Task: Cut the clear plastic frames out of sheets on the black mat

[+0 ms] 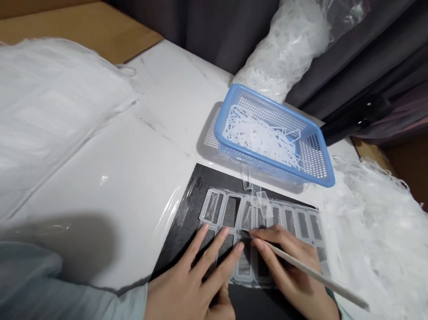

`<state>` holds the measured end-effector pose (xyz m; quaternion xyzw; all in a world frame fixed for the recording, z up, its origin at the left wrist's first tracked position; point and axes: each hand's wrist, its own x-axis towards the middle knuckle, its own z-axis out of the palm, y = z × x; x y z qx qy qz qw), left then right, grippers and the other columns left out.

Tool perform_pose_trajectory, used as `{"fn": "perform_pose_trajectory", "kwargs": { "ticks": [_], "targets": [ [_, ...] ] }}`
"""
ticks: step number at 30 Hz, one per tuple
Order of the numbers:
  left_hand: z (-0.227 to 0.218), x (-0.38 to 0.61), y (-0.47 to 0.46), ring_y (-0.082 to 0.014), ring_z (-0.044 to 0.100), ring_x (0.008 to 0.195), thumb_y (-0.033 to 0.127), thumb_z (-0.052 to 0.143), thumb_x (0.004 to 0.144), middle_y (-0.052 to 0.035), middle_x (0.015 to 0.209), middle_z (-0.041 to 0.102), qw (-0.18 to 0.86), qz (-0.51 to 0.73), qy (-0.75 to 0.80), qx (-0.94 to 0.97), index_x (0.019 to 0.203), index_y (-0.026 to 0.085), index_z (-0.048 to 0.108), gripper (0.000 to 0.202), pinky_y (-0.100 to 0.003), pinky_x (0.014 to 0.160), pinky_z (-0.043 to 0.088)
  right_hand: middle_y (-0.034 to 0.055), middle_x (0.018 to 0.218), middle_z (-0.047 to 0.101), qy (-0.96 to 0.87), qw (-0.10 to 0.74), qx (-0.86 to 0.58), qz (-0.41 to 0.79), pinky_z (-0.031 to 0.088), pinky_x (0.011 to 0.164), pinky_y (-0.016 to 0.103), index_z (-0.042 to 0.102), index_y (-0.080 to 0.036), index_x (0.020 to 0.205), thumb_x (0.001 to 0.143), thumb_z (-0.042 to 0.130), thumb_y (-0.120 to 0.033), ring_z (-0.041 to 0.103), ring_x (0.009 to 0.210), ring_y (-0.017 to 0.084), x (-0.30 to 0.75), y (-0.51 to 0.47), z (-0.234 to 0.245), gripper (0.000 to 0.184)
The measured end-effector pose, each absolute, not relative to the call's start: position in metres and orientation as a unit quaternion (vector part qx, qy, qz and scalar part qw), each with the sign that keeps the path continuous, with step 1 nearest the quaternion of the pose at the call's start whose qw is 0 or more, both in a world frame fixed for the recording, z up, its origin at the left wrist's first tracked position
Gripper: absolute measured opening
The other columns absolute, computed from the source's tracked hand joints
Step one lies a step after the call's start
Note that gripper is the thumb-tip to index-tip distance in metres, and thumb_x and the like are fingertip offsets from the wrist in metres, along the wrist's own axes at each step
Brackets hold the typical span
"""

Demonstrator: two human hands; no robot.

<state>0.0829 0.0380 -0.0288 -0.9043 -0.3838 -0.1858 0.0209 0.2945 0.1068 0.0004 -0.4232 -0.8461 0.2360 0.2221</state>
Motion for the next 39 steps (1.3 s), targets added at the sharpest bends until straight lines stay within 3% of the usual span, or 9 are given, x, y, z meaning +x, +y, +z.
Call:
{"fn": "perform_pose_trajectory", "kwargs": {
  "ticks": [9,15,21,31,39],
  "targets": [
    [-0.03,0.081,0.041,-0.0395,0.045,0.127,0.038,0.067,0.08,-0.0099,0.136,0.052,0.051,-0.191,-0.369,-0.908,0.082,0.021,0.05,0.024,-0.064,0.105,0.022,0.0038,0.092,0.066,-0.881,0.222,-0.372,0.19,0.049,0.074,0.026,0.061,-0.02,0.109,0.094,0.056,-0.012,0.062,0.082,0.015,0.285,0.103,0.003,0.018],
    [-0.028,0.079,0.041,-0.0392,0.046,0.126,0.04,0.069,0.078,-0.0097,0.133,0.055,0.05,-0.178,-0.362,-0.914,0.085,0.023,0.05,0.027,-0.064,0.103,0.025,0.0086,0.089,0.063,-0.92,0.207,-0.311,0.116,0.05,0.069,0.029,0.056,-0.014,0.12,0.091,0.054,-0.002,0.059,0.077,0.017,0.279,0.102,0.003,0.031],
    [-0.026,0.078,0.042,-0.0397,0.046,0.125,0.042,0.069,0.078,-0.0128,0.132,0.056,0.049,-0.183,-0.354,-0.916,0.086,0.021,0.05,0.029,-0.063,0.102,0.027,0.0092,0.089,0.066,-0.926,0.206,-0.309,0.063,0.052,0.065,0.029,0.058,-0.015,0.119,0.093,0.051,-0.007,0.063,0.077,0.019,0.277,0.1,0.002,0.028],
    [-0.027,0.081,0.04,-0.0397,0.047,0.125,0.039,0.068,0.08,-0.012,0.136,0.052,0.052,-0.186,-0.373,-0.908,0.086,0.022,0.047,0.028,-0.063,0.102,0.027,0.0005,0.085,0.068,-0.792,0.252,-0.482,0.276,0.052,0.066,0.021,0.065,-0.024,0.1,0.094,0.057,-0.024,0.067,0.075,0.014,0.289,0.104,0.001,0.01],
    [-0.028,0.081,0.038,-0.038,0.046,0.127,0.036,0.065,0.083,-0.0097,0.136,0.052,0.048,-0.175,-0.384,-0.905,0.088,0.022,0.046,0.025,-0.063,0.104,0.027,0.004,0.09,0.07,-0.823,0.238,-0.44,0.27,0.053,0.07,0.025,0.066,-0.022,0.102,0.094,0.057,-0.022,0.067,0.081,0.018,0.287,0.105,0.002,0.012]
  ]
}}
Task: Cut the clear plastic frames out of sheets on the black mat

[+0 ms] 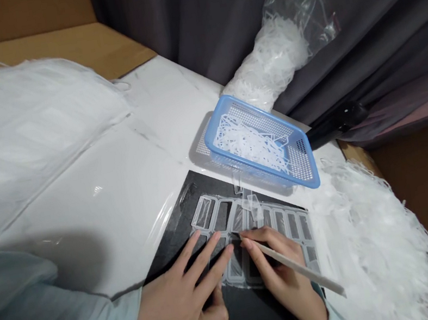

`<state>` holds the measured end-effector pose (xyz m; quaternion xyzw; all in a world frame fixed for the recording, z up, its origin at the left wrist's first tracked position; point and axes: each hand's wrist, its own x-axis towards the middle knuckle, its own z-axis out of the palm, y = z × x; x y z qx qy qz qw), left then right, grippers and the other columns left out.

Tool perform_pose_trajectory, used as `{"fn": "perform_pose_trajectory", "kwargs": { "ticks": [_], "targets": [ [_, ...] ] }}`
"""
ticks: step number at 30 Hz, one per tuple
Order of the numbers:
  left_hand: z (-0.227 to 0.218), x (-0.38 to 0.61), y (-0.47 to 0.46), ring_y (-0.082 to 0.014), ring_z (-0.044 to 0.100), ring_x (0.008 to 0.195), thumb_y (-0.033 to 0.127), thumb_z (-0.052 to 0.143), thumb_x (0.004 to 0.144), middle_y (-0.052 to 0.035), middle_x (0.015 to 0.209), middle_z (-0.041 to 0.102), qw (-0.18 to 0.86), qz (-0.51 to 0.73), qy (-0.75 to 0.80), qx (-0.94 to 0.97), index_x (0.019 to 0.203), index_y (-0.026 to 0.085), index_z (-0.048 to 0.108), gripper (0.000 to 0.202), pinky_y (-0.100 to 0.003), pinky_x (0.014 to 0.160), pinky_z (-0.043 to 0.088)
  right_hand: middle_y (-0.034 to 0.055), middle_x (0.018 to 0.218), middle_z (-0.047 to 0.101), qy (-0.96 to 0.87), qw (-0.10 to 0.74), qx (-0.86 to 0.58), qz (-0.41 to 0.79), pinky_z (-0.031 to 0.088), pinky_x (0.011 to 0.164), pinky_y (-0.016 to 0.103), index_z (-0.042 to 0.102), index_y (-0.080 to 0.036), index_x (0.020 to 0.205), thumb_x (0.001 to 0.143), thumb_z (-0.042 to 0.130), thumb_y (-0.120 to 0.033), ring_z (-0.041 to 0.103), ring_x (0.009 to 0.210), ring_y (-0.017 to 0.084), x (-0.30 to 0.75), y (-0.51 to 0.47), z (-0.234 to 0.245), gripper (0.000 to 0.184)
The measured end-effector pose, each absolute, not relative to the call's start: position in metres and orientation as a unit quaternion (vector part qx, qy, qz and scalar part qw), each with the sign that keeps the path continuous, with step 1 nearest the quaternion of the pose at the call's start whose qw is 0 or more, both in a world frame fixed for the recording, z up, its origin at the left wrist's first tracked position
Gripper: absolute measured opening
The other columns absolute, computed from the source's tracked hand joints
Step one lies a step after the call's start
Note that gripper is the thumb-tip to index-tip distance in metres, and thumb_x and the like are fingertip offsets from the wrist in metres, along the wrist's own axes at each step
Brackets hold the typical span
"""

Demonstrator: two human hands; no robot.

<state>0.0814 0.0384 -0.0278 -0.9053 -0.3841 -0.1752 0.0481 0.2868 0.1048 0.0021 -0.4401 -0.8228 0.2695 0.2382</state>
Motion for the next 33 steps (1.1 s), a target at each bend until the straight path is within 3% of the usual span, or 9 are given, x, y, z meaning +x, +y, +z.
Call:
{"fn": "perform_pose_trajectory", "kwargs": {
  "ticks": [9,16,24,33],
  "targets": [
    [-0.025,0.083,0.037,-0.0365,0.045,0.127,0.035,0.071,0.078,-0.0087,0.137,0.052,0.025,-0.183,-0.392,-0.901,0.084,0.022,0.049,0.026,-0.061,0.105,0.027,0.0039,0.091,0.069,-0.842,0.233,-0.421,0.246,0.053,0.071,0.024,0.065,-0.022,0.104,0.093,0.057,-0.02,0.067,0.08,0.017,0.287,0.107,0.002,0.013],
    [-0.027,0.083,0.037,-0.0372,0.045,0.128,0.035,0.065,0.083,-0.0086,0.135,0.053,0.036,-0.182,-0.393,-0.9,0.087,0.021,0.048,0.022,-0.062,0.105,0.027,0.0067,0.087,0.064,-0.895,0.212,-0.352,0.174,0.052,0.068,0.028,0.06,-0.017,0.108,0.094,0.051,-0.009,0.062,0.077,0.016,0.277,0.102,0.005,0.018],
    [-0.027,0.082,0.039,-0.0381,0.047,0.126,0.036,0.065,0.082,-0.0109,0.134,0.054,0.041,-0.184,-0.382,-0.904,0.086,0.022,0.048,0.023,-0.062,0.102,0.028,0.0147,0.119,0.063,-0.928,0.207,-0.311,0.006,0.053,0.09,0.044,0.057,-0.019,0.121,0.093,0.052,-0.008,0.06,0.111,0.026,0.279,0.107,-0.004,0.031],
    [-0.03,0.084,0.038,-0.0404,0.044,0.127,0.029,0.068,0.079,-0.0109,0.138,0.051,0.038,-0.187,-0.385,-0.903,0.085,0.021,0.046,0.025,-0.064,0.103,0.027,0.0099,0.107,0.068,-0.841,0.272,-0.461,-0.074,0.051,0.088,0.04,0.063,-0.018,0.108,0.094,0.055,-0.021,0.065,0.098,0.025,0.307,0.125,0.012,0.016]
  ]
}}
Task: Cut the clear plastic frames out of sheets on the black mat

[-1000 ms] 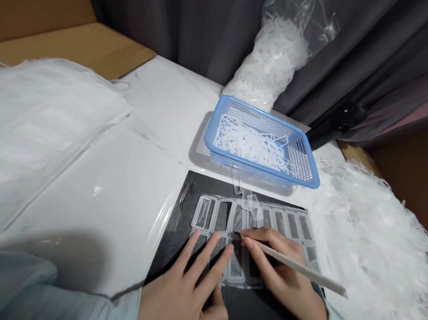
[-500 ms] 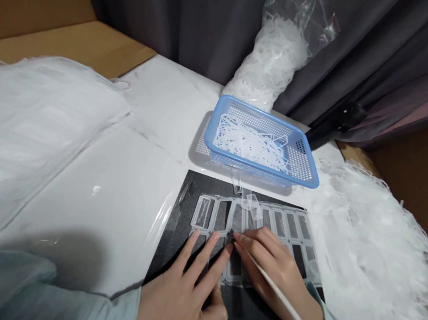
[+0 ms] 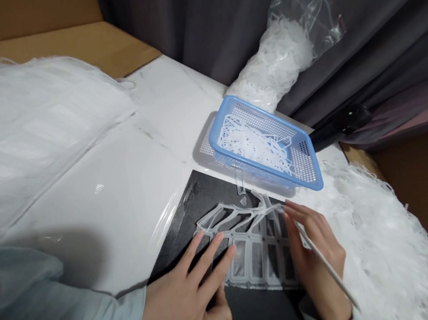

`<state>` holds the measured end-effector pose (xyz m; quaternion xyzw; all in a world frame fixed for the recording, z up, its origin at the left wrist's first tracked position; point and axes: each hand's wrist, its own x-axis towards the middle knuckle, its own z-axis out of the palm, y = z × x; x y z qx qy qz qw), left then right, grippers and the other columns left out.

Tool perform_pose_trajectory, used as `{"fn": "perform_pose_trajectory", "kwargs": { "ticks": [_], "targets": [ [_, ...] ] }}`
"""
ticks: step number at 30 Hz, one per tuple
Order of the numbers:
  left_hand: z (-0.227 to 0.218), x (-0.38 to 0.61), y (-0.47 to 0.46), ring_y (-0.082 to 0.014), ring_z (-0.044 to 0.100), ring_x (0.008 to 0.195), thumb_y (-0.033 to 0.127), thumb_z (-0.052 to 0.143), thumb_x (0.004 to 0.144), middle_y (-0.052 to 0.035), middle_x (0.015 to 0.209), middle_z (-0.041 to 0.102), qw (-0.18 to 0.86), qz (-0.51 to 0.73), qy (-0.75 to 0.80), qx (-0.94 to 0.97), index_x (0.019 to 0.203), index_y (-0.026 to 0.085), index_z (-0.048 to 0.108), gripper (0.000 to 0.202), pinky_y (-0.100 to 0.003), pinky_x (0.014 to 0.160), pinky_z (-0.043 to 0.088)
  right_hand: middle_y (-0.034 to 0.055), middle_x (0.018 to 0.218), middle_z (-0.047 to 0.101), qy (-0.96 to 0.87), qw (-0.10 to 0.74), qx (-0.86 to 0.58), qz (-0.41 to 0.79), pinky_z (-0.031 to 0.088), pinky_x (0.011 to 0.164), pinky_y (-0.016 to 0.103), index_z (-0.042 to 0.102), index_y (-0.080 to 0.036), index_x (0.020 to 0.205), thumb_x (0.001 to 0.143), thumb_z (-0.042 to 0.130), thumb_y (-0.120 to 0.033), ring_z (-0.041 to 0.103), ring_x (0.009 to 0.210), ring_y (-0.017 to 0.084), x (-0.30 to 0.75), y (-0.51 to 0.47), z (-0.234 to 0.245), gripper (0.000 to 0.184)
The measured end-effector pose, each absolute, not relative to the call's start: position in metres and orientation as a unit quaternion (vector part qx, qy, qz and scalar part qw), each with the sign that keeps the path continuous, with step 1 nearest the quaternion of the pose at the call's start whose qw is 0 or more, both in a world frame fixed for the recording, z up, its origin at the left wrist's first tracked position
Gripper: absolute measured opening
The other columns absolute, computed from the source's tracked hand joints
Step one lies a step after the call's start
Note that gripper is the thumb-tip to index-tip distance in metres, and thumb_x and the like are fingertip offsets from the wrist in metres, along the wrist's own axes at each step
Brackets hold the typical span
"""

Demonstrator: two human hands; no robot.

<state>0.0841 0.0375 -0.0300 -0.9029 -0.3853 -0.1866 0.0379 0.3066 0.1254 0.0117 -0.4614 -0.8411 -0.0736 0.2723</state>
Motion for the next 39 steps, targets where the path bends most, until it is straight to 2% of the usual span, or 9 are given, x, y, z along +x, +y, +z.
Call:
{"fn": "perform_pose_trajectory", "kwargs": {
  "ticks": [4,9,14,19,23,32,39],
  "targets": [
    [-0.029,0.082,0.038,-0.0396,0.044,0.128,0.027,0.067,0.079,-0.0088,0.138,0.051,0.05,-0.176,-0.387,-0.904,0.086,0.022,0.046,0.023,-0.064,0.103,0.028,0.0095,0.097,0.069,-0.827,0.261,-0.489,-0.097,0.052,0.079,0.036,0.065,-0.017,0.103,0.095,0.055,-0.027,0.067,0.089,0.025,0.322,0.132,0.01,0.017],
    [-0.026,0.08,0.038,-0.0408,0.044,0.128,0.03,0.071,0.076,-0.0119,0.138,0.05,0.05,-0.178,-0.378,-0.907,0.087,0.021,0.047,0.029,-0.064,0.102,0.029,0.0112,0.095,0.071,-0.79,0.258,-0.54,-0.132,0.051,0.074,0.037,0.067,-0.015,0.101,0.095,0.054,-0.034,0.068,0.086,0.028,0.334,0.137,0.011,0.024],
    [-0.025,0.081,0.037,-0.0387,0.044,0.129,0.032,0.072,0.076,-0.0097,0.138,0.05,0.048,-0.171,-0.391,-0.903,0.089,0.022,0.048,0.029,-0.063,0.104,0.026,0.0105,0.108,0.067,-0.786,0.308,-0.528,0.094,0.049,0.09,0.042,0.066,-0.019,0.09,0.092,0.058,-0.034,0.061,0.106,0.029,0.325,0.128,0.017,0.018],
    [-0.026,0.082,0.035,-0.0404,0.045,0.127,0.032,0.07,0.077,-0.0131,0.134,0.054,0.047,-0.184,-0.39,-0.901,0.084,0.02,0.05,0.024,-0.064,0.104,0.024,0.0064,0.085,0.069,-0.822,0.246,-0.411,0.31,0.054,0.068,0.029,0.067,-0.02,0.09,0.091,0.058,-0.019,0.067,0.08,0.021,0.305,0.108,0.019,0.008],
    [-0.027,0.082,0.036,-0.0414,0.043,0.128,0.037,0.068,0.079,-0.0134,0.135,0.054,0.053,-0.175,-0.384,-0.905,0.083,0.02,0.05,0.025,-0.064,0.104,0.022,0.0055,0.079,0.067,-0.829,0.21,-0.331,0.398,0.054,0.068,0.03,0.063,-0.019,0.089,0.09,0.056,-0.012,0.065,0.073,0.019,0.292,0.099,0.018,0.01],
    [-0.03,0.084,0.035,-0.0393,0.047,0.125,0.031,0.07,0.077,-0.0146,0.133,0.055,0.043,-0.197,-0.391,-0.898,0.085,0.02,0.048,0.025,-0.064,0.103,0.024,0.0055,0.081,0.067,-0.841,0.188,-0.32,0.392,0.054,0.07,0.03,0.063,-0.019,0.091,0.09,0.055,-0.01,0.065,0.076,0.019,0.29,0.098,0.017,0.011],
    [-0.032,0.084,0.035,-0.0406,0.046,0.126,0.034,0.068,0.077,-0.0156,0.133,0.055,0.05,-0.196,-0.382,-0.902,0.085,0.02,0.048,0.026,-0.065,0.103,0.024,0.0064,0.08,0.064,-0.861,0.181,-0.291,0.376,0.054,0.072,0.033,0.059,-0.018,0.093,0.089,0.052,-0.006,0.063,0.078,0.02,0.288,0.097,0.019,0.015]
  ]
}}
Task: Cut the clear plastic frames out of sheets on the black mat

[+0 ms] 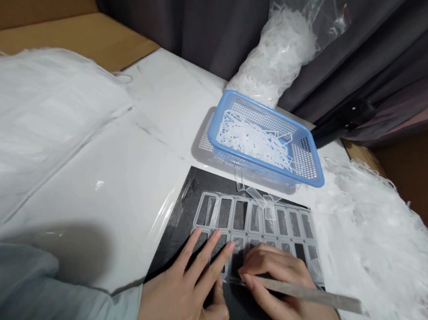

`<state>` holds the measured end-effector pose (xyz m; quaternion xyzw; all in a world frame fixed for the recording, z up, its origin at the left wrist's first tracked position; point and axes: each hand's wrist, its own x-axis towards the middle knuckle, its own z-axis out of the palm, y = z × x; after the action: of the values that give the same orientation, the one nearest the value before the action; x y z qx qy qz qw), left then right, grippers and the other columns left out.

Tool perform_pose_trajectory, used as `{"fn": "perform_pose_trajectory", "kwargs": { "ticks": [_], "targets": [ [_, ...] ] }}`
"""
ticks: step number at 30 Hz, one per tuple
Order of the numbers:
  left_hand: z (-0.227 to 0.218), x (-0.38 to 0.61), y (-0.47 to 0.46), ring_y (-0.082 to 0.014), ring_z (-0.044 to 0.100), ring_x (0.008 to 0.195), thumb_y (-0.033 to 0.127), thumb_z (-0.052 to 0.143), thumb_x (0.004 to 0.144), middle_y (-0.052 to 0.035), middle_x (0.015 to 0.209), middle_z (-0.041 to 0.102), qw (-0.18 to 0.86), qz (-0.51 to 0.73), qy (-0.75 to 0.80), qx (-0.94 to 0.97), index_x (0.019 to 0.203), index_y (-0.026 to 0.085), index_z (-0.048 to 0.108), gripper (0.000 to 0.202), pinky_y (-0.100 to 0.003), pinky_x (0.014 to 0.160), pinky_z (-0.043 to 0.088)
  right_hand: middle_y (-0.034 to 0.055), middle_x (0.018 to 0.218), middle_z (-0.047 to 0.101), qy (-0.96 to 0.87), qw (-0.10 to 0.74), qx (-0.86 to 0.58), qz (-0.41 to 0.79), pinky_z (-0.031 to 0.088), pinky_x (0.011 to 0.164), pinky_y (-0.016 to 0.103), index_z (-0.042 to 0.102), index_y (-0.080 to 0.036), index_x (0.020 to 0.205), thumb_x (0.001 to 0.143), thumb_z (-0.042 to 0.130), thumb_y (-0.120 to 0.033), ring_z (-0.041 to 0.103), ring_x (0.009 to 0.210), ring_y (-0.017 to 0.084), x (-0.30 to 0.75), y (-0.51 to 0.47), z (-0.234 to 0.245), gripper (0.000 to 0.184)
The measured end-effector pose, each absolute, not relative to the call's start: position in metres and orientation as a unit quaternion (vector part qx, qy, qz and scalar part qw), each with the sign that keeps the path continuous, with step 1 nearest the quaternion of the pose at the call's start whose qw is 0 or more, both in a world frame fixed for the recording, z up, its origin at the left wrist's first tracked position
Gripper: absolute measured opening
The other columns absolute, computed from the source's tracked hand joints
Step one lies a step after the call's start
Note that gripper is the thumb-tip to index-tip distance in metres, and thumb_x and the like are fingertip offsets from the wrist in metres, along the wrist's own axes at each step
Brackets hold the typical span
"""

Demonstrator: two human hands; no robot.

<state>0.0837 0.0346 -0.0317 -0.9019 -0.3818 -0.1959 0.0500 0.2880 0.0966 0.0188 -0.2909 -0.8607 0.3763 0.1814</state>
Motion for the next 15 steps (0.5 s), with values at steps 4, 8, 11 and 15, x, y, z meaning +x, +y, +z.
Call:
{"fn": "perform_pose_trajectory", "kwargs": {
  "ticks": [4,8,11,15],
  "targets": [
    [-0.031,0.083,0.034,-0.0414,0.045,0.127,0.033,0.068,0.077,-0.0152,0.134,0.054,0.055,-0.184,-0.384,-0.903,0.083,0.019,0.048,0.025,-0.066,0.103,0.023,0.0069,0.079,0.063,-0.902,0.171,-0.241,0.313,0.054,0.07,0.032,0.057,-0.015,0.097,0.086,0.052,-0.002,0.062,0.077,0.019,0.287,0.094,0.018,0.018],
    [-0.029,0.083,0.033,-0.0414,0.043,0.129,0.033,0.065,0.081,-0.0159,0.136,0.052,0.053,-0.168,-0.383,-0.907,0.085,0.019,0.049,0.021,-0.066,0.103,0.025,0.009,0.076,0.063,-0.946,0.179,-0.193,0.189,0.054,0.069,0.034,0.058,-0.012,0.101,0.086,0.051,-0.003,0.06,0.077,0.021,0.287,0.09,0.013,0.019],
    [-0.027,0.083,0.034,-0.0406,0.043,0.129,0.031,0.062,0.083,-0.0152,0.135,0.053,0.051,-0.167,-0.388,-0.905,0.086,0.019,0.05,0.017,-0.065,0.102,0.027,0.0089,0.074,0.063,-0.965,0.179,-0.167,0.093,0.053,0.065,0.034,0.059,-0.012,0.102,0.085,0.051,-0.001,0.06,0.077,0.022,0.29,0.09,0.009,0.021],
    [-0.027,0.084,0.035,-0.0401,0.043,0.129,0.031,0.064,0.083,-0.0142,0.135,0.053,0.048,-0.169,-0.384,-0.906,0.085,0.02,0.05,0.018,-0.065,0.103,0.027,0.0082,0.073,0.062,-0.964,0.182,-0.195,0.019,0.048,0.059,0.032,0.059,-0.013,0.103,0.084,0.055,0.002,0.057,0.071,0.021,0.297,0.096,0.007,0.024]
  ]
}}
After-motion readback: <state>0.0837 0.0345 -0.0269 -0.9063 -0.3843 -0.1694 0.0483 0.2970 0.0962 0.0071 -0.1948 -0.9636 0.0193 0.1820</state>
